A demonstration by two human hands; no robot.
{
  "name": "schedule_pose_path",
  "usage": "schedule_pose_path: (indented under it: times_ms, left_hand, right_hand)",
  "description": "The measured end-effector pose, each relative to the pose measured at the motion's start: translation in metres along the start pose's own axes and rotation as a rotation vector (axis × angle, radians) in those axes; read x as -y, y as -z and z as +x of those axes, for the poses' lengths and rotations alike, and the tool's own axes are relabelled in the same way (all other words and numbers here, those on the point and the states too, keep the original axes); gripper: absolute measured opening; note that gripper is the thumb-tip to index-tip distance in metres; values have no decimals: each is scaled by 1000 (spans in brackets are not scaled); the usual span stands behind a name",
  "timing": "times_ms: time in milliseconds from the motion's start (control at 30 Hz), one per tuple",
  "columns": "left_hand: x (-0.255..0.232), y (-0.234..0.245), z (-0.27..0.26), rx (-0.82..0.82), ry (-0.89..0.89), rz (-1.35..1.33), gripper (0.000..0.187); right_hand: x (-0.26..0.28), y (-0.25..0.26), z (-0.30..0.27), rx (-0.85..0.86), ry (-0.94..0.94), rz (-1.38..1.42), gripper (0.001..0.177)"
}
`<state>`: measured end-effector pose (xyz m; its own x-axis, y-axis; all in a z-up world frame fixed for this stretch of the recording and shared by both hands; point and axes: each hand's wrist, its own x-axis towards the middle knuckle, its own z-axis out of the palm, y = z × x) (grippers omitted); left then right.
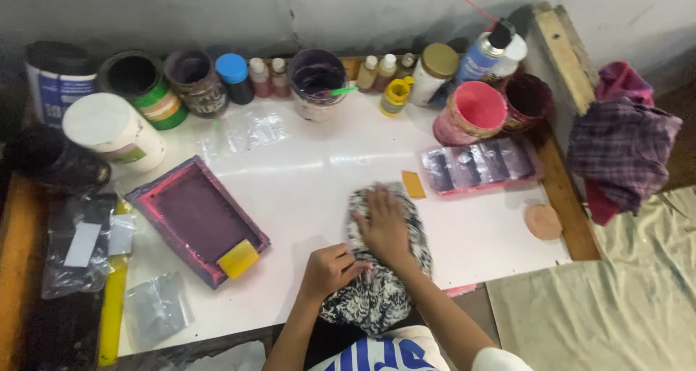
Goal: The person wipes a white table surface with a patterned cloth, then stirs dark purple paint in a container using a green stick. They wipe the table again and spread purple paint on a rectangular tray using a yellow sponge.
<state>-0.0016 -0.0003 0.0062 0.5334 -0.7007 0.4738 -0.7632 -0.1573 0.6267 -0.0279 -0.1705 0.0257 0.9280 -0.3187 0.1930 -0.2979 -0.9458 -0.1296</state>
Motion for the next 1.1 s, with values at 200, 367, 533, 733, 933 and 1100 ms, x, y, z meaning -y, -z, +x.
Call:
schedule_pose_path:
  times_ms: [200, 367, 533, 733, 933, 1100]
  left_hand:
    - [-8, 14, -2, -326, -154, 107, 55]
    - [1, 4, -9, -394, -220, 166, 52]
    - [-9, 15, 6, -384, -224, 91, 52]
    - [-13, 17, 6, -411, -189, 83, 53]
    - [-14, 19, 6, -418, -166, 55, 53]
    - [-18, 22, 3, -408, -210, 34, 42]
  right_hand:
    - [63, -37, 26, 191, 466, 156, 60]
    - [27, -44, -30, 205, 774, 109, 50]
    - [-16, -12, -22, 263, 982, 435, 26]
    - [16, -33, 54, 203, 761, 423, 47]
    - [67, -75, 16, 180, 454, 182, 66]
    - [37, 22, -19, 629, 535, 454, 50]
